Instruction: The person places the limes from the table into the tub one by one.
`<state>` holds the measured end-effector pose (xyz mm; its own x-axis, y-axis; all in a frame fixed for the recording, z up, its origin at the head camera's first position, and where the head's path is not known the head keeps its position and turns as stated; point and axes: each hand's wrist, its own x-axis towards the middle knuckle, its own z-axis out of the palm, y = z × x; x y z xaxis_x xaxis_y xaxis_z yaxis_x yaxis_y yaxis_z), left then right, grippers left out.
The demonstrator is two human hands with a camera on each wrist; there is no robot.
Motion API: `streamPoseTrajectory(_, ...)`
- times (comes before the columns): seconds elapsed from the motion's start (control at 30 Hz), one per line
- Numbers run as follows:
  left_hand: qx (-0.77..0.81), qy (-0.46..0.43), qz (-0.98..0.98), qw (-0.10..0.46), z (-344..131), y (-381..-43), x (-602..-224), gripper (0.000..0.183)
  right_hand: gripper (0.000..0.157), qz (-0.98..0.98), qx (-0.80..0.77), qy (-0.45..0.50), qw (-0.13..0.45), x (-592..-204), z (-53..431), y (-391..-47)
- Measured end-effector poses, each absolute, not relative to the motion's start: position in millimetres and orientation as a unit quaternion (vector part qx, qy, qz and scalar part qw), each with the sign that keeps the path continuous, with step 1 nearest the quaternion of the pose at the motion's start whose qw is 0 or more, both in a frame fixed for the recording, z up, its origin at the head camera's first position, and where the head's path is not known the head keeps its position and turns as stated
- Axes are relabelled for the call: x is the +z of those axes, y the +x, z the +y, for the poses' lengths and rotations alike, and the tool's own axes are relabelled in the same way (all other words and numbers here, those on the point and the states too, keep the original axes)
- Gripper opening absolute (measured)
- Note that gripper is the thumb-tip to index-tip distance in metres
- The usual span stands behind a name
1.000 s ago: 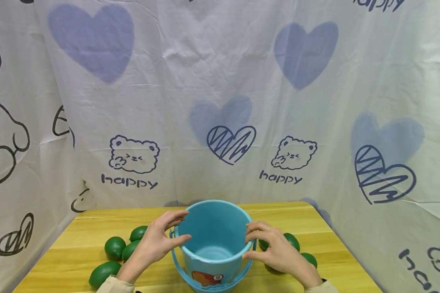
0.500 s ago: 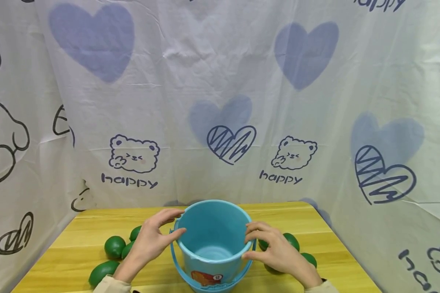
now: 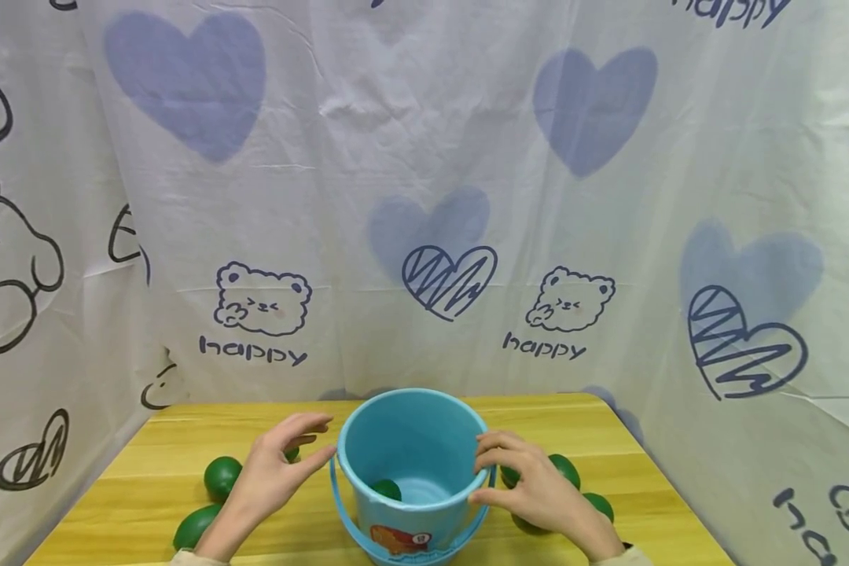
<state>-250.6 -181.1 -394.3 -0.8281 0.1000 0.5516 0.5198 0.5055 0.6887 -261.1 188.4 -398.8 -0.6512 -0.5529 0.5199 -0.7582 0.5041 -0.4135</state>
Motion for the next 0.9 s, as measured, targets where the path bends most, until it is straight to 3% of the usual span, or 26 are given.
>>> streamPoseTrajectory(0.9, -0.401, -0.032, -0.902, 0.155, -237.0, -243.4, -403.2, 0.031, 0.019, -0.848, 0.319, 0.391, 0.162, -400.7, 188.7, -263.3)
